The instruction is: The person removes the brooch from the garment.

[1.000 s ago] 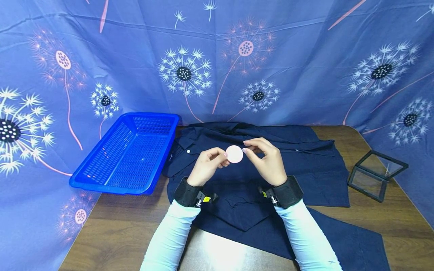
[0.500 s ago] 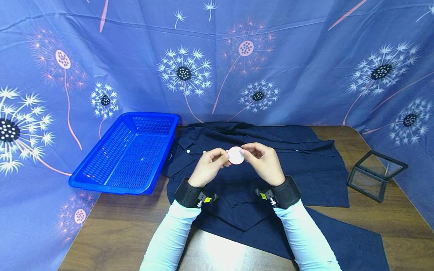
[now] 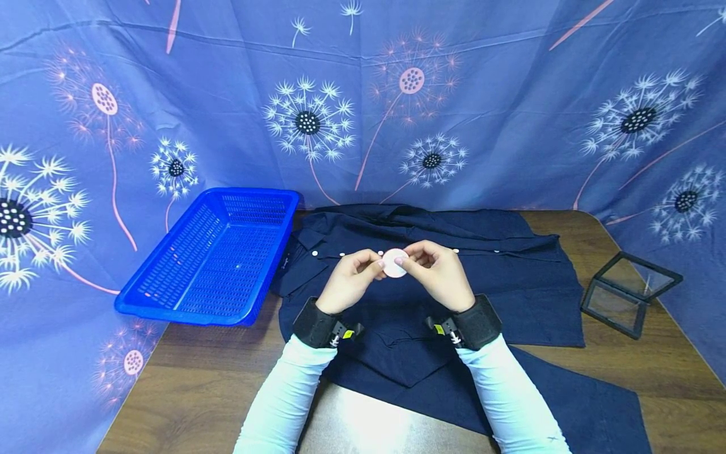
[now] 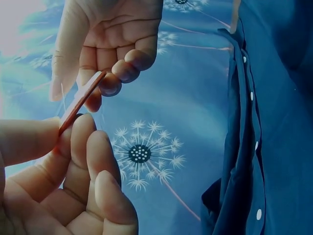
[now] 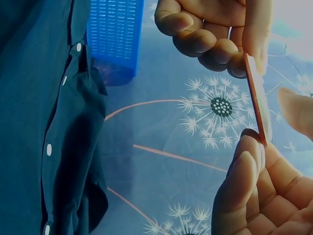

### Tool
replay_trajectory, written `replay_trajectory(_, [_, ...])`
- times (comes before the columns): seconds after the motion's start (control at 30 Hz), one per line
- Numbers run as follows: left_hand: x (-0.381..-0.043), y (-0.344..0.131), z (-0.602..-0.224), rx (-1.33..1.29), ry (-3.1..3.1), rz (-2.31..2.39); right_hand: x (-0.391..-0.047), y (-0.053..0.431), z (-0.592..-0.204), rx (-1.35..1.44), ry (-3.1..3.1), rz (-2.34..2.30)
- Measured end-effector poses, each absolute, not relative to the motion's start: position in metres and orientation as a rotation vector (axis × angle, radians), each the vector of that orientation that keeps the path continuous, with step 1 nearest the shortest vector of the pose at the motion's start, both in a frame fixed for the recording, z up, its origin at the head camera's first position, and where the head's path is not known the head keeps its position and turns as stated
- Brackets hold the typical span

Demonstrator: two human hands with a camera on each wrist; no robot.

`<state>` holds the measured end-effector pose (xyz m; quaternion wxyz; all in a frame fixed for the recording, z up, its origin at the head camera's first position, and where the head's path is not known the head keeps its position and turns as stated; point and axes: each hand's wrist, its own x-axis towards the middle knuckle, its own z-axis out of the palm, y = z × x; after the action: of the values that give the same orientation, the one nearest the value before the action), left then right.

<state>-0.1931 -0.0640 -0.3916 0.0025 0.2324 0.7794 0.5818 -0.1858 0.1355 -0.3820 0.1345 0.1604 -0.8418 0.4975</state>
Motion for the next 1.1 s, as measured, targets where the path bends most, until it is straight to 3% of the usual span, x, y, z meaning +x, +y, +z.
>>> replay_trajectory(1.1, [-0.1922, -0.0629, -0.3917, 0.720, 2.585, 1.739, -0.1842, 0.1318, -0.3828, 0.454, -2.524, 1.361])
